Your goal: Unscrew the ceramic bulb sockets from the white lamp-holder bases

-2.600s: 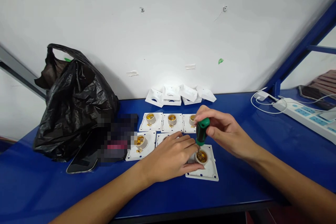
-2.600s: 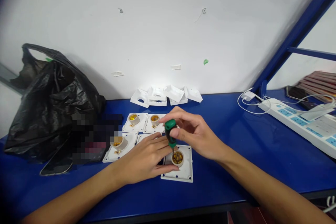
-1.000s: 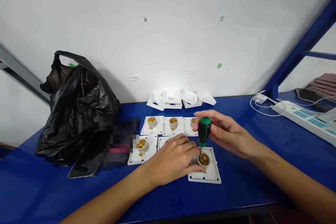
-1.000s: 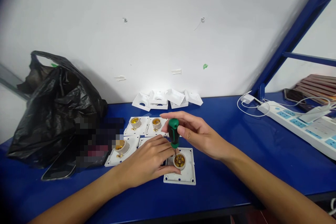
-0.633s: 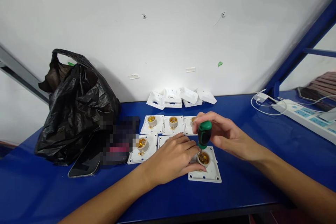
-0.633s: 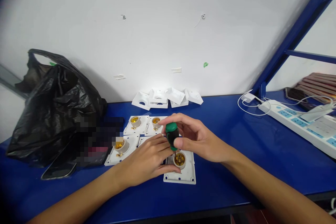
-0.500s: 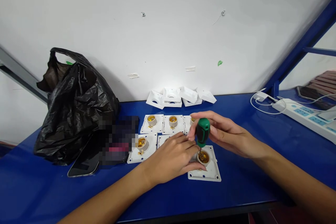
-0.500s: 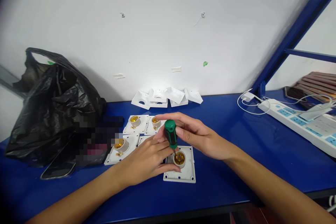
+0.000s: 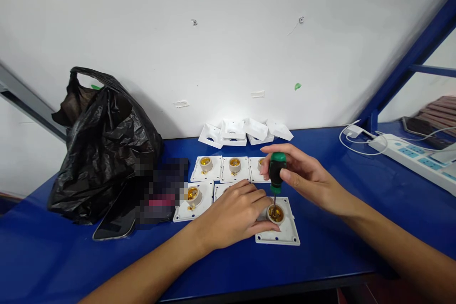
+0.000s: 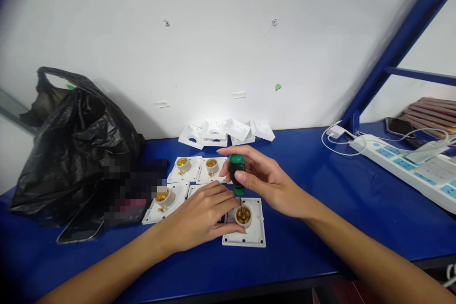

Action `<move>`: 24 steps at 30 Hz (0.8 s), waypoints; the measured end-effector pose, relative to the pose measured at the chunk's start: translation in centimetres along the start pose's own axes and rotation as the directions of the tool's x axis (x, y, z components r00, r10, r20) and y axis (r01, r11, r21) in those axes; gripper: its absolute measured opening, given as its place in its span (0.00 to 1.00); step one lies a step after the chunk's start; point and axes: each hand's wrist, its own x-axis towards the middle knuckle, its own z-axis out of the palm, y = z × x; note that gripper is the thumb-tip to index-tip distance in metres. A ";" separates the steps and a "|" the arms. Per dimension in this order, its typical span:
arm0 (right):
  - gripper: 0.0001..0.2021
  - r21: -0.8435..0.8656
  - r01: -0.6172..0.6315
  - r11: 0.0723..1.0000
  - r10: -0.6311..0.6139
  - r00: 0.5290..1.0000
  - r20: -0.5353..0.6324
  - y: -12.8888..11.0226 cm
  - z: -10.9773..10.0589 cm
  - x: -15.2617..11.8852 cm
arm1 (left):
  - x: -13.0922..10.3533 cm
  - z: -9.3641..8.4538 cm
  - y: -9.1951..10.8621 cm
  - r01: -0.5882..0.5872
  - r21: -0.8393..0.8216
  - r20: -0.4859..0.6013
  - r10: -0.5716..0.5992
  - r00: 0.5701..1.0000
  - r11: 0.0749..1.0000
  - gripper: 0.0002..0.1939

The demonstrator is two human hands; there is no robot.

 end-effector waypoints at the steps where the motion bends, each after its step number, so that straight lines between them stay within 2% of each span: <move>1: 0.17 -0.027 0.004 1.000 -0.004 1.000 -0.016 0.0 -0.1 0.0 | 0.0 0.0 0.0 0.000 -0.001 0.011 0.000 1.000 1.000 0.21; 5: 0.16 -0.087 -0.017 0.996 0.013 0.999 -0.042 0.1 -0.2 0.0 | 0.0 -0.1 0.0 0.001 0.004 0.020 -0.001 1.000 1.000 0.21; 19: 0.16 -0.087 -0.034 0.996 0.029 0.998 -0.052 0.4 -0.2 0.1 | 0.1 -0.1 0.0 0.002 -0.010 0.010 -0.002 1.000 1.000 0.23; 24: 0.16 -0.086 -0.053 0.995 0.048 0.997 -0.055 0.6 0.0 0.1 | 0.0 0.0 -0.1 0.013 -0.009 0.026 -0.012 1.000 1.000 0.20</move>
